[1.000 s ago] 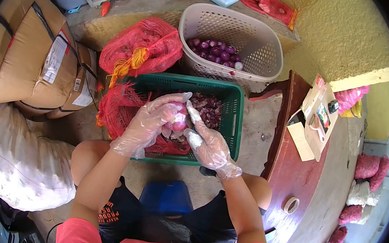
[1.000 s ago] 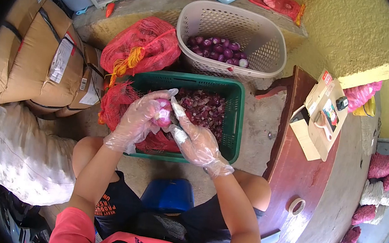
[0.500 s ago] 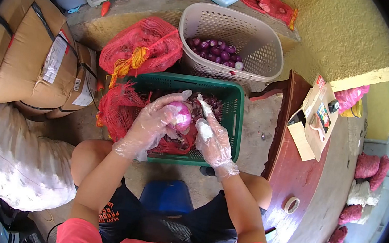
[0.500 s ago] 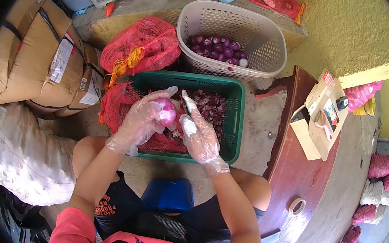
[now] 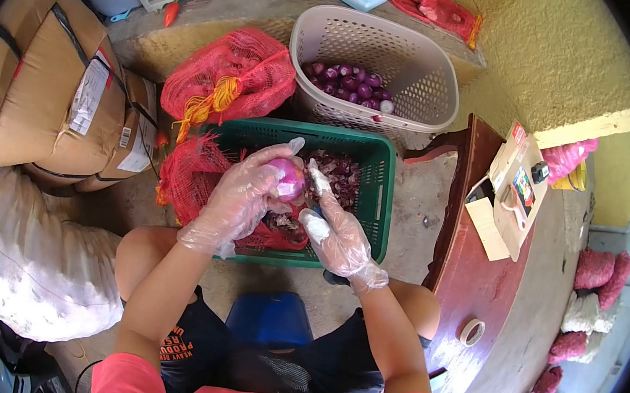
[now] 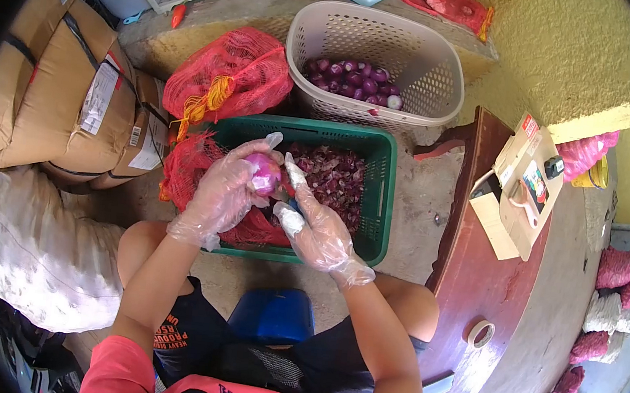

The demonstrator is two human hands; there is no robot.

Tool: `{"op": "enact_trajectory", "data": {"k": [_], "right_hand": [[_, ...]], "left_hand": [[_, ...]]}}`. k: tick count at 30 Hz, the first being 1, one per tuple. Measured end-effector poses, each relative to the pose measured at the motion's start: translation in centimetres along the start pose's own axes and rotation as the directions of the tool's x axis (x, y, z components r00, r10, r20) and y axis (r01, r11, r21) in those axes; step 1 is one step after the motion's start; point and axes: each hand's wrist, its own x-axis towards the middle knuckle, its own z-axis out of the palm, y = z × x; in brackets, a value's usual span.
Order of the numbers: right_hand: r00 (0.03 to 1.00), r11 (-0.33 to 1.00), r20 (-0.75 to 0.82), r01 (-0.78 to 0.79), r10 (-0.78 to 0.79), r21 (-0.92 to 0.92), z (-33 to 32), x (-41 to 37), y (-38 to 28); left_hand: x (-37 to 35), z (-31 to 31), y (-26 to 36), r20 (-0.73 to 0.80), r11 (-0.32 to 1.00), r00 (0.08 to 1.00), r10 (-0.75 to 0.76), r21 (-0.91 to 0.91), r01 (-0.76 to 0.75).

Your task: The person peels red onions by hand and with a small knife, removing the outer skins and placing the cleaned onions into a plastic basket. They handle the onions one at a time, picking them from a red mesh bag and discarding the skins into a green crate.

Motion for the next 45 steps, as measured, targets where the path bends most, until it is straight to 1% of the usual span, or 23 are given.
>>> {"op": "enact_trajectory", "data": {"k": [3,6,9,12,15,18,21,24,27,30,33,37,39,42,44,45], "right_hand": [[0.99,0.992,0.065,-0.129,0.129,-0.007,-0.5,-0.1,-0.8],[1.0,0.998,0.014,0.0,0.0,-0.062,0.1,-0.4,1.0],[0.992,0.994,0.071,-0.105,0.103,0.033,-0.1,-0.4,0.8],[0.997,0.998,0.05,-0.055,0.053,0.038,0.0,-0.4,1.0],[0.991,0.982,0.032,-0.133,0.13,0.136,0.3,0.0,0.5],[0.997,0.988,-0.029,-0.066,0.071,0.14,0.6,-0.1,1.7],[0.986,0.991,-0.111,0.125,-0.121,0.037,0.7,0.3,1.7],[0.994,0.995,-0.056,0.09,-0.091,-0.036,0.1,-0.2,0.7],[1.0,0.998,0.007,0.001,-0.001,-0.056,-0.1,-0.2,0.3],[0.997,0.992,-0.016,0.077,-0.079,-0.096,0.1,-0.2,0.8],[0.992,0.994,0.071,-0.108,0.107,0.003,-0.2,-0.1,0.4],[0.987,0.984,0.066,-0.154,0.148,0.094,-0.2,0.0,0.5],[0.985,0.976,0.067,-0.167,0.159,0.139,-0.3,0.1,0.0],[0.996,0.984,-0.087,0.014,0.002,0.175,0.2,0.4,0.1],[0.968,0.898,-0.019,-0.225,0.25,0.377,-0.4,0.4,-0.2],[0.95,0.854,-0.002,-0.28,0.313,0.437,-0.5,0.3,-0.3]], "left_hand": [[-0.1,0.1,-0.1,-0.017,0.998,1.0,0.005,0.07,-0.004],[-0.2,0.0,-0.3,-0.004,0.994,1.0,-0.001,0.108,0.001],[-0.3,-0.2,-0.5,0.019,0.995,1.0,-0.005,0.104,0.003],[-0.2,-0.2,-0.7,0.018,0.993,1.0,0.012,0.118,-0.014],[-0.3,0.0,-0.7,0.038,0.992,0.998,0.039,0.119,-0.044],[-0.4,0.9,-0.7,0.053,0.997,0.998,0.042,0.06,-0.045],[-0.2,0.7,-0.6,0.048,0.999,0.998,0.043,0.017,-0.044],[-0.1,0.6,-0.3,0.036,1.0,0.999,0.029,-0.001,-0.029],[-0.2,0.7,-0.2,0.032,0.999,0.999,0.037,-0.007,-0.037],[-0.3,0.6,-0.2,0.057,0.999,0.997,0.046,0.015,-0.047],[-0.3,0.2,-0.2,0.061,0.998,0.997,0.045,0.039,-0.048],[-0.4,0.7,-0.2,0.023,0.997,0.998,0.064,0.046,-0.065],[-0.4,0.8,-0.2,0.028,0.997,0.998,0.053,0.046,-0.055],[-0.4,0.6,-0.2,0.064,0.997,0.996,0.06,0.054,-0.064],[-0.4,0.5,-0.2,0.083,0.996,0.994,0.065,0.054,-0.069],[-0.4,0.5,-0.2,0.087,0.996,0.994,0.063,0.051,-0.067]]}}
